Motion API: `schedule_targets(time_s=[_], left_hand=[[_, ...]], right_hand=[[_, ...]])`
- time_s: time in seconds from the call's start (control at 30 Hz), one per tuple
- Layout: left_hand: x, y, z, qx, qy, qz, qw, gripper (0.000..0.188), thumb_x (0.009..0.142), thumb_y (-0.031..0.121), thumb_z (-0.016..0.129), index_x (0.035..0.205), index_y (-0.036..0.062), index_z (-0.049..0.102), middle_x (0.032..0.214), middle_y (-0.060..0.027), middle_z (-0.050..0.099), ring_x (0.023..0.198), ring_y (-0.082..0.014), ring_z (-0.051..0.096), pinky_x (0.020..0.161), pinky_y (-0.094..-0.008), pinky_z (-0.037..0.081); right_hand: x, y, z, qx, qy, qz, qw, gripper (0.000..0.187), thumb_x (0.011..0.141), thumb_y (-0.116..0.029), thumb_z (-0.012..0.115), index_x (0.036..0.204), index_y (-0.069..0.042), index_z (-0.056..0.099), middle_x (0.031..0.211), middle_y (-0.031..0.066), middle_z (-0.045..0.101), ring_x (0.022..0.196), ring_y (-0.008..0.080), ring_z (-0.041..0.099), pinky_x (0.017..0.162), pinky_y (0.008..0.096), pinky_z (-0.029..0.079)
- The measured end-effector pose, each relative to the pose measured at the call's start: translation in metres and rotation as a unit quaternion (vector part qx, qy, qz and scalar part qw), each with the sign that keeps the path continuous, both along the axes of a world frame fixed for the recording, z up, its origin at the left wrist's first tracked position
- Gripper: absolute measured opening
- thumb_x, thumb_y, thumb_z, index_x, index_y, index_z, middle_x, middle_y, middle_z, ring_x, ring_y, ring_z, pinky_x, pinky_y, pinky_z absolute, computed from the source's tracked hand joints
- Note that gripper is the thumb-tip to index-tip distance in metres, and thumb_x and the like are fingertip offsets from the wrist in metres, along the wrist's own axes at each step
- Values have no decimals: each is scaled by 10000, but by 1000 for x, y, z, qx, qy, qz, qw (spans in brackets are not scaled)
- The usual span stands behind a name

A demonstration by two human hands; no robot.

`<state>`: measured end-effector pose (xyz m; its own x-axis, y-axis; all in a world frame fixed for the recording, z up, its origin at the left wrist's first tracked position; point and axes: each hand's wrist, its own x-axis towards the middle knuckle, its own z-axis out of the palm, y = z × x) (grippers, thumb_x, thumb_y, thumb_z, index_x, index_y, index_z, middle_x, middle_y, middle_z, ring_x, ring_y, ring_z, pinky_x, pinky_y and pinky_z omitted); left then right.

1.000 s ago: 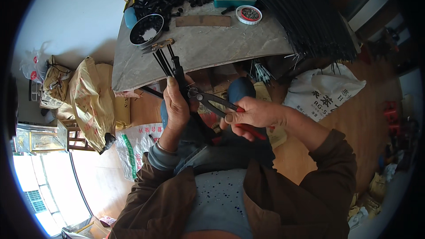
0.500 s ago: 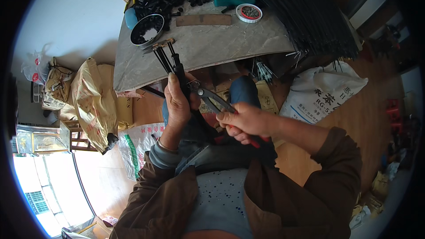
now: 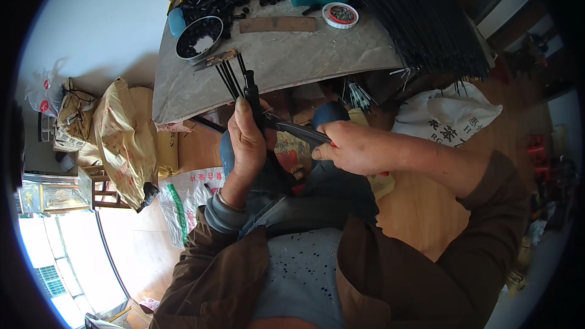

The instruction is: Assembling wire bundles by attaching caps and using pliers.

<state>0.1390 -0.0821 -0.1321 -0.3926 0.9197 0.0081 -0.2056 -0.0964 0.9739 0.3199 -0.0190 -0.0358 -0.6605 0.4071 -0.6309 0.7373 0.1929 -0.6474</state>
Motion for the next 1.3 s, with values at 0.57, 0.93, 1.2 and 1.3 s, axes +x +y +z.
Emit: schedule_targets(time_s=[0.57, 0.93, 1.2, 1.3], left_hand=[[-13, 6, -10, 21, -56, -7, 998, 472, 948, 509, 484, 866, 49, 547, 491, 19, 422, 377, -57, 369, 370, -221, 263], [-13, 9, -8, -6, -89, 11, 996, 449, 924, 509, 533, 784, 83, 528, 482, 30, 395, 359, -64, 354, 358, -231, 249], [-16, 10, -15, -3, -112, 9, 994, 377, 907, 441, 599, 766, 98, 537, 493, 41, 397, 352, -65, 360, 347, -234, 251], [-18, 10, -18, -8, -83, -8, 996, 420, 955, 474, 490, 810, 81, 524, 466, -2, 407, 341, -85, 340, 325, -244, 251]], right_hand=[[9, 9, -25, 562, 211, 22, 800, 410, 645, 68, 680, 934, -62, 420, 878, 106, 519, 865, 306, 558, 811, 415, 403], [3, 0, -36, 598, 180, 6, 781, 461, 590, 97, 700, 945, -94, 476, 945, 62, 500, 903, 259, 521, 832, 409, 369], [6, -10, -51, 563, 234, -1, 793, 387, 620, 110, 687, 907, -61, 491, 827, 77, 526, 767, 259, 566, 668, 352, 454], [7, -13, -66, 479, 282, -25, 831, 308, 709, 82, 680, 910, -39, 481, 782, 88, 550, 672, 239, 575, 594, 328, 472]])
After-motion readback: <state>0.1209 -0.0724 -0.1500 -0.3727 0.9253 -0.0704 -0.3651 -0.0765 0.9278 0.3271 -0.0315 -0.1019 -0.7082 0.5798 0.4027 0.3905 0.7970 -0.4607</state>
